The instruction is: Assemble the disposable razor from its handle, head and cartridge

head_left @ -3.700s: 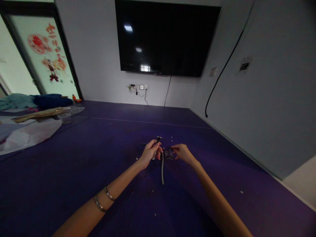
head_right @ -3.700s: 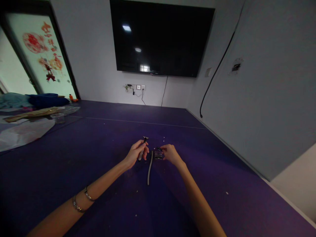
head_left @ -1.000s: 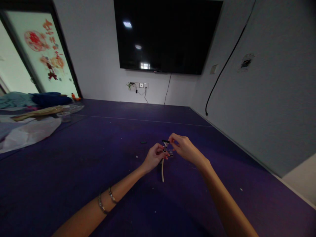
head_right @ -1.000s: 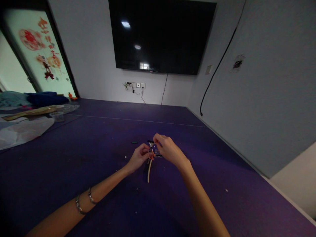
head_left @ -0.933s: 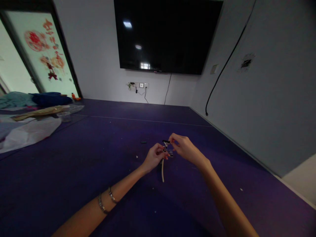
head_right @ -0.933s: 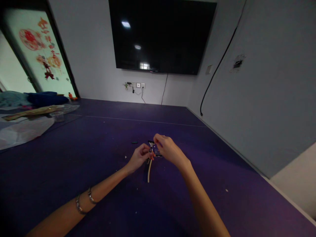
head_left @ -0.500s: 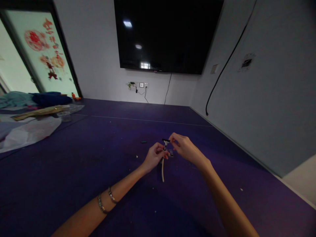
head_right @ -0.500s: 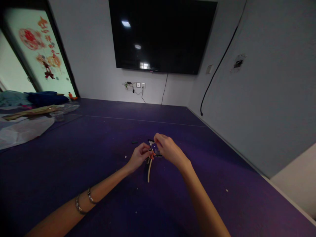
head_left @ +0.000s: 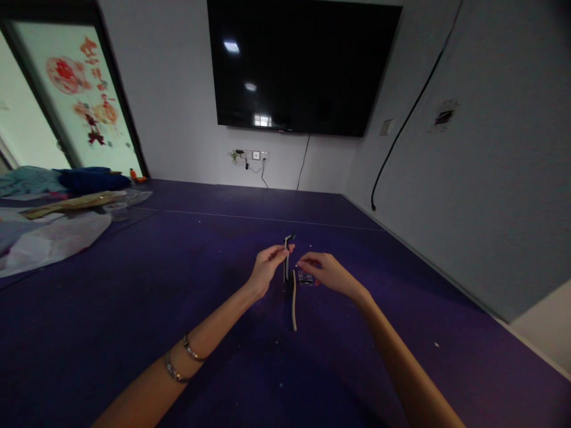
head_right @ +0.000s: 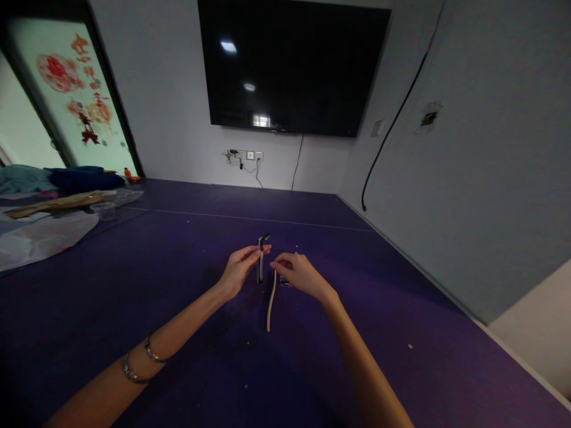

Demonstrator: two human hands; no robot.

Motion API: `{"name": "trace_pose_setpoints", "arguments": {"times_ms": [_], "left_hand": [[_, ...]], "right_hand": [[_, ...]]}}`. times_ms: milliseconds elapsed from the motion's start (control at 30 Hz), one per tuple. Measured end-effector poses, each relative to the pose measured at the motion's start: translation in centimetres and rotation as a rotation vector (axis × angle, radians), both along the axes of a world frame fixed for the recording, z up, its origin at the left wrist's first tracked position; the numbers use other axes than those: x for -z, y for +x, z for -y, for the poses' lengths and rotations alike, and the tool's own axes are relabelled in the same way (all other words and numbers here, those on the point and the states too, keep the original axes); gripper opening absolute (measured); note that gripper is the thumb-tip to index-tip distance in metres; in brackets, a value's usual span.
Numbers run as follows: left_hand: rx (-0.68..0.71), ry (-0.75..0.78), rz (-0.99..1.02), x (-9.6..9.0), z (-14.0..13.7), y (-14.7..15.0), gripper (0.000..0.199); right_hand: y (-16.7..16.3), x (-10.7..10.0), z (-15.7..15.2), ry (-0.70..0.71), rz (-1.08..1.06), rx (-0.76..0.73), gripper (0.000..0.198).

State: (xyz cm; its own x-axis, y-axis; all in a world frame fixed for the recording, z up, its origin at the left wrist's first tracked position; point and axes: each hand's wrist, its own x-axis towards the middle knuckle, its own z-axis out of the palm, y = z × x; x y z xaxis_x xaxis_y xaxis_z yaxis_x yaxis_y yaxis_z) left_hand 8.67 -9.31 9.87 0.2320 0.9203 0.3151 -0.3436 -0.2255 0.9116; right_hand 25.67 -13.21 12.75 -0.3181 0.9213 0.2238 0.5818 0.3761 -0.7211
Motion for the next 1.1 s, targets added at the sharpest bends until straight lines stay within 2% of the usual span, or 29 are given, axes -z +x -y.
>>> {"name": "trace_pose_setpoints", "arguments": {"times_ms": [233,467,567,667,733,833,967,1100], "left_hand": [[0.176,-0.136,0.114,-0.4,0.3,0.0,0.022],[0.219,-0.146,0.134,-0.6,0.2,-0.2,0.023],[0.244,-0.125,0.068,-0.4,-0.1,-0.3,0.026],[0.205,-0.097,-0.104,-0.2,-1.1,-0.9,0.032],[0.117,-0.094,-0.215,-0.4,-2.1,-1.8,0.034],[0.073,-0.148,-0.288,-0.9,-3.9,-3.9,0.037],[-0.042,-0.179,-0.292,-1.4,-5.8,-6.8,0.040],[-0.061,-0.171,-0.265,-1.3,-7.2,-8.5,0.040]], "right_hand": [[-1.7,1.3,-0.4,-0.021,-0.132,-0.145,0.031],[-3.0,2.5,-0.9,0.021,-0.271,-0.073,0.024],[-3.2,3.2,-1.3,0.044,-0.288,-0.069,0.025],[-3.3,3.8,-1.6,0.040,-0.293,-0.071,0.027],[-3.3,4.4,-1.9,0.022,-0.259,-0.032,0.028],[-3.2,5.3,-2.4,-0.057,-0.116,0.115,0.028],[-3.5,6.5,-2.8,-0.148,0.131,0.308,0.025],[-4.4,7.2,-3.0,-0.166,0.351,0.370,0.017]]}}
